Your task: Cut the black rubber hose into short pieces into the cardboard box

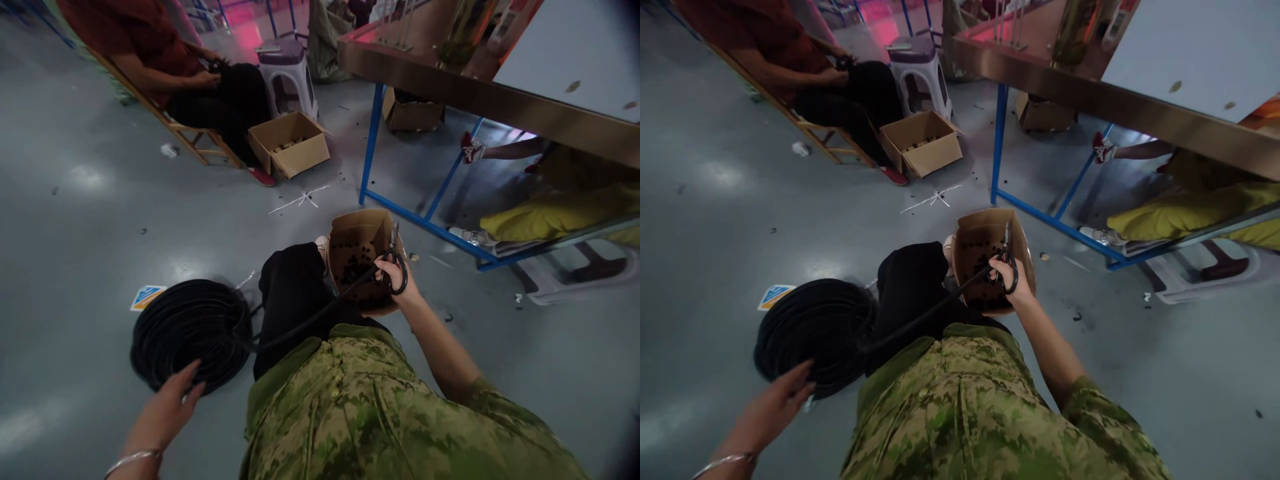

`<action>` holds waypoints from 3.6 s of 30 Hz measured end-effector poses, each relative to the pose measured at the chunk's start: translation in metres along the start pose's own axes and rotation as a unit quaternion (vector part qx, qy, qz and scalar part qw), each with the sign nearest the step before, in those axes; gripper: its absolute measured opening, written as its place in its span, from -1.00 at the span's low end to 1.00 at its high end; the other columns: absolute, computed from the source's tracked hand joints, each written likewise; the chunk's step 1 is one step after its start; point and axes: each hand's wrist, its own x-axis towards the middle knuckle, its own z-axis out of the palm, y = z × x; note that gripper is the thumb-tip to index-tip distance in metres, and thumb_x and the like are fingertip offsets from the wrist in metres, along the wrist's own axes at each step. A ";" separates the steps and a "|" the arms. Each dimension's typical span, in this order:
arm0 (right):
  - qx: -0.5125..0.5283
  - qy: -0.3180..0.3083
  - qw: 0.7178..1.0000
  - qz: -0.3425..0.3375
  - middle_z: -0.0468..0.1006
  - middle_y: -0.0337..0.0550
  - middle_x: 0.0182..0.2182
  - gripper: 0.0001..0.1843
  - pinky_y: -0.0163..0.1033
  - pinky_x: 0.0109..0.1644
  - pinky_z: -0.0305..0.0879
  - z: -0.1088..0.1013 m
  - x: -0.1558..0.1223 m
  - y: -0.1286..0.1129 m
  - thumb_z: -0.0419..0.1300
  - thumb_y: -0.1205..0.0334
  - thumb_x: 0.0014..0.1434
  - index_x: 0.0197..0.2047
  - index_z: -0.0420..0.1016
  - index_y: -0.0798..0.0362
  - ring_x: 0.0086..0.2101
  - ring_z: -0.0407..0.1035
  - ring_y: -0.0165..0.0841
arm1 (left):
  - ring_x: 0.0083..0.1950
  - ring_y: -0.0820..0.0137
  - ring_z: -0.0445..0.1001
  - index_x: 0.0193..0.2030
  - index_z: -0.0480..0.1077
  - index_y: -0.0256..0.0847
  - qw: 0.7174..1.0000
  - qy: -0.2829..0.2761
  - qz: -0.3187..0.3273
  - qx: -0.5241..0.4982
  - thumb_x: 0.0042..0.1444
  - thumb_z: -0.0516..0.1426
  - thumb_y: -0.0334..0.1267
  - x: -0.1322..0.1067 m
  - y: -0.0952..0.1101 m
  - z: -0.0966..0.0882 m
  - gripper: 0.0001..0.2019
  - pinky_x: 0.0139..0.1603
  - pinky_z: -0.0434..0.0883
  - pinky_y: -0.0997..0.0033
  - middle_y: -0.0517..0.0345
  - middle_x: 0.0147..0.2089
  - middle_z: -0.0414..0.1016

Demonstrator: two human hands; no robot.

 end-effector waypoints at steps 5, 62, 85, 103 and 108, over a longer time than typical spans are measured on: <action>-0.026 -0.009 0.999 -0.039 0.43 -0.31 -0.63 -0.83 -0.34 -0.48 0.26 0.012 -0.009 -0.012 0.29 0.17 -0.03 -0.39 0.49 0.08 -0.59 0.31 -0.45 | 0.07 0.19 0.45 0.14 0.32 -0.13 0.971 0.187 0.127 -0.076 0.23 -0.09 -0.09 0.005 0.139 -0.063 -0.59 0.11 0.38 0.17 0.01 0.08 0.48; -0.245 -0.207 0.938 -0.131 0.47 -0.04 -0.02 -0.45 -0.10 0.08 0.32 -0.018 -0.053 0.032 0.18 -0.10 0.18 0.16 0.40 0.00 -0.07 0.39 -0.21 | -0.21 0.42 0.56 -0.13 0.54 -0.12 0.900 0.140 0.312 -0.271 0.22 0.09 -0.12 0.067 0.305 0.035 -0.76 -0.21 0.42 0.51 0.14 -0.15 0.62; -0.289 -0.165 0.929 -0.163 0.54 -0.02 -0.01 -0.48 -0.12 0.05 0.36 -0.017 -0.058 0.050 0.15 -0.08 0.22 0.13 0.44 0.06 -0.04 0.43 -0.17 | -0.26 0.44 0.54 -0.07 0.53 -0.09 0.920 0.102 0.327 -0.189 0.28 0.01 -0.08 0.071 0.303 0.038 -0.69 -0.34 0.34 0.52 0.16 -0.20 0.60; -0.329 -0.096 0.932 -0.119 0.61 -0.16 -0.41 -0.66 -0.29 -0.31 0.39 -0.018 -0.067 0.079 0.09 0.30 0.09 -0.09 0.56 0.10 -0.45 0.44 -0.33 | -0.23 0.36 0.50 -0.08 0.46 -0.10 0.948 0.034 0.316 -0.038 0.33 -0.09 -0.08 0.070 0.311 0.035 -0.67 -0.31 0.27 0.41 0.12 -0.18 0.54; -0.346 -0.089 0.927 -0.118 0.59 -0.17 -0.45 -0.67 -0.32 -0.32 0.36 -0.020 -0.066 0.085 0.08 0.27 0.11 -0.11 0.57 0.11 -0.47 0.43 -0.34 | -0.20 0.32 0.50 -0.09 0.44 -0.15 0.949 0.019 0.315 -0.014 0.34 -0.11 -0.10 0.070 0.315 0.037 -0.66 -0.29 0.29 0.39 0.05 -0.18 0.51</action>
